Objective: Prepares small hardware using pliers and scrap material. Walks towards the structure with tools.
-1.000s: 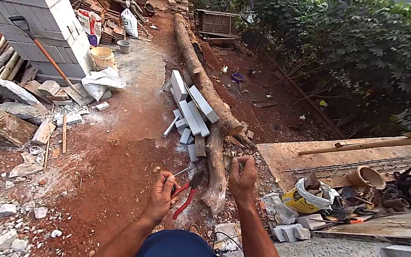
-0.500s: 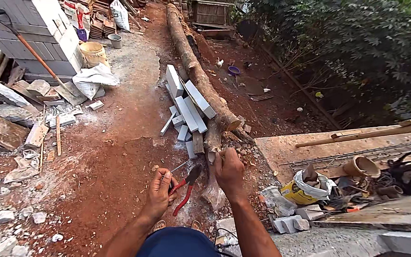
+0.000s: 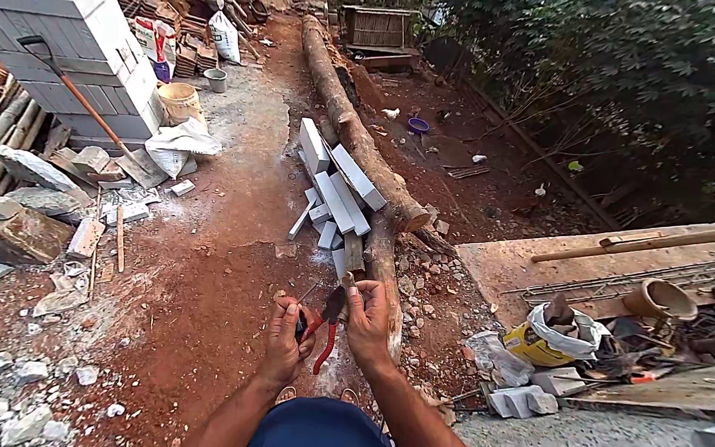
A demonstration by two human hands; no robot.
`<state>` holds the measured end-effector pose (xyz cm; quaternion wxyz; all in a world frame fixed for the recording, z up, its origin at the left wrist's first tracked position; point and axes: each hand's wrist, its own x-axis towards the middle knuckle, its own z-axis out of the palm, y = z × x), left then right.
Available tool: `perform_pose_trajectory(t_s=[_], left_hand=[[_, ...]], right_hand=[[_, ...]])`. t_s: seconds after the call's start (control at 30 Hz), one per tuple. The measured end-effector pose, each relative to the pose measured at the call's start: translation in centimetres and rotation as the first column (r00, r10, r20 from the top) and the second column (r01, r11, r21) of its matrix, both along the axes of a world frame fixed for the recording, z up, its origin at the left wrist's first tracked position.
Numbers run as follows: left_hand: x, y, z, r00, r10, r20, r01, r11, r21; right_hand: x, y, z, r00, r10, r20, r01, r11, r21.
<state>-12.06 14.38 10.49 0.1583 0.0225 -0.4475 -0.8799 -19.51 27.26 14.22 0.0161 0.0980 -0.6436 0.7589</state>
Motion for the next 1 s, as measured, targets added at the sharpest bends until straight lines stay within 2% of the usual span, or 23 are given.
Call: perform_pose_trajectory(t_s=[0.07,0.1,0.2,0.3,0.37,0.47,0.53,0.63,0.8,0.93,1.0], left_hand=[[-0.2,0.0,-0.3,0.993,0.101,-0.067,-0.113,0.97,-0.216],[-0.2,-0.2,-0.4,0.983,0.152,-0.103,-0.178,0.926,-0.334],[-0.3,-1.4,-0.8,0.938,0.255,-0.235,-0.346,0.73,-0.589],[-0.4,-2.5,-0.8,0.894,0.282,-0.349,-0.449,0.528,-0.721],[-0.4,-3.2,-0.8,0.871,0.248,-0.425,-0.491,0.379,-0.785],[-0.1,-3.8,-0.2,0.851,0.168,-0.497,-0.519,0.131,-0.844],[0.2,-4.1,0.1,0.852,0.122,-0.51,-0.514,0.004,-0.858],[0.6,-4.6,0.2,0.862,0.062,-0.502,-0.497,-0.085,-0.864],[1.1,-5.5,0.7,0.882,-0.002,-0.471,-0.466,-0.14,-0.874],[1.1,-6.4,1.0,0.886,-0.031,-0.463,-0.461,-0.176,-0.87],[1.2,-7.4,0.2,0.904,-0.028,-0.427,-0.422,-0.235,-0.876]], right_hand=[[0.0,0.2,0.1,0.994,0.051,0.094,-0.046,0.998,-0.05],[0.0,0.4,0.2,0.989,0.072,0.132,-0.064,0.996,-0.068],[-0.1,1.4,0.3,0.958,0.152,0.241,-0.121,0.983,-0.138],[0.0,2.1,0.7,0.91,0.267,0.318,-0.186,0.947,-0.263],[0.2,2.1,1.1,0.893,0.285,0.349,-0.184,0.937,-0.296],[0.5,1.8,1.4,0.86,0.263,0.436,-0.107,0.931,-0.35],[0.5,1.7,1.2,0.831,0.245,0.499,-0.041,0.922,-0.385],[0.9,1.6,0.8,0.789,0.228,0.57,0.045,0.904,-0.424],[1.3,1.9,0.7,0.769,0.221,0.599,0.092,0.89,-0.447],[1.1,2.7,1.8,0.805,0.18,0.566,0.127,0.879,-0.459],[0.1,3.9,2.8,0.854,0.115,0.507,0.155,0.874,-0.46]])
